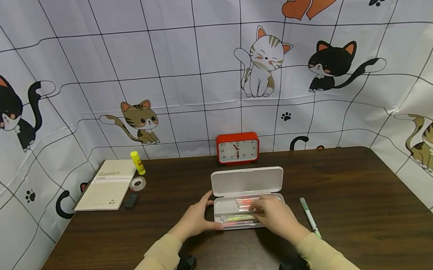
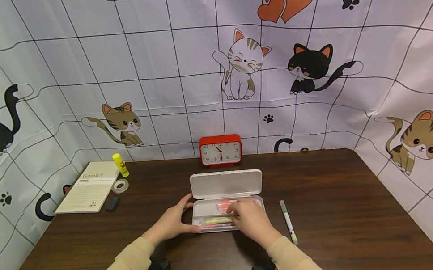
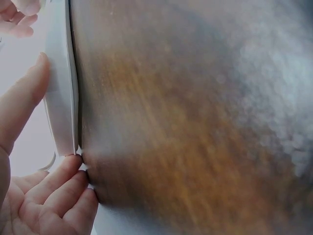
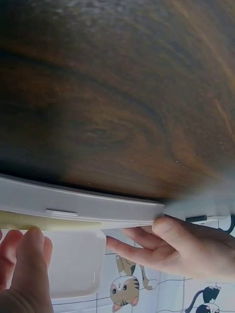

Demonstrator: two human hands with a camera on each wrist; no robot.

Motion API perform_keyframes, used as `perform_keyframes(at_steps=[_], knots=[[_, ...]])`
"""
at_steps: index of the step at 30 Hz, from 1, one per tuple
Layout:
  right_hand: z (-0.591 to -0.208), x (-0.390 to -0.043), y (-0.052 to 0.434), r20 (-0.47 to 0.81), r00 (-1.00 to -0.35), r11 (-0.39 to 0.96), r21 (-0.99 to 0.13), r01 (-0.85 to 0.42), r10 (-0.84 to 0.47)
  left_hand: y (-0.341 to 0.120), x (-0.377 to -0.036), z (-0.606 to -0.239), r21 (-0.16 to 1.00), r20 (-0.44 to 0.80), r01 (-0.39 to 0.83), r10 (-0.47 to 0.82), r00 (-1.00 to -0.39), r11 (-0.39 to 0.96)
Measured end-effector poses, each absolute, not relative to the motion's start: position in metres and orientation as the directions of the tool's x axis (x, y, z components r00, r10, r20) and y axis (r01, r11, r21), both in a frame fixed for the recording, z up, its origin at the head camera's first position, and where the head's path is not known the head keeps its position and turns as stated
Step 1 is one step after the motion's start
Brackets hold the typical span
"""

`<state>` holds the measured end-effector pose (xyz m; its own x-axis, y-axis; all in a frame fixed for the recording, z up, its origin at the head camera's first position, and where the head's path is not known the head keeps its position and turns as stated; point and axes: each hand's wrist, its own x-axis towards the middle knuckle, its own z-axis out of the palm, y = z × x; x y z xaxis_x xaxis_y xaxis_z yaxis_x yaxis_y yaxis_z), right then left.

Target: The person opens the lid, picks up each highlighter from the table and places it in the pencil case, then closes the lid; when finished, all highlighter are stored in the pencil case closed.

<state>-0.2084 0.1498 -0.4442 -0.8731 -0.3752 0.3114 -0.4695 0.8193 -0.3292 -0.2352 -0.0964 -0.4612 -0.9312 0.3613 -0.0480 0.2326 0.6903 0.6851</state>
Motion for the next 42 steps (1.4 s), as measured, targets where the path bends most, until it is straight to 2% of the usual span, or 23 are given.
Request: perform_keyframes(at_steps=[9,19,30,42], knots=[[-0.448,-0.212,0.147,0.348,-0.849,0.787,-0.347,-0.511,-0.398,-0.097,-0.234,-0.46,0.687,-0.037,0.244,0.368,-0.929,0.685],[-0.442,-0.208,0.158,0.302,-0.895,0.819,-0.38,-0.43,-0.329,-0.097,-0.235,-0.461,0.685,-0.041,0.239,0.364,-0.93,0.688],[-0.438,-0.206,0.197,0.276,-0.934,0.85,-0.411,-0.329,-0.228,-0.096,-0.235,-0.462,0.686,-0.045,0.237,0.365,-0.93,0.688],[-0.44,-0.199,0.231,0.243,-0.954,0.864,-0.428,-0.266,-0.174,-0.096,-0.234,-0.46,0.685,-0.055,0.229,0.363,-0.93,0.691]])
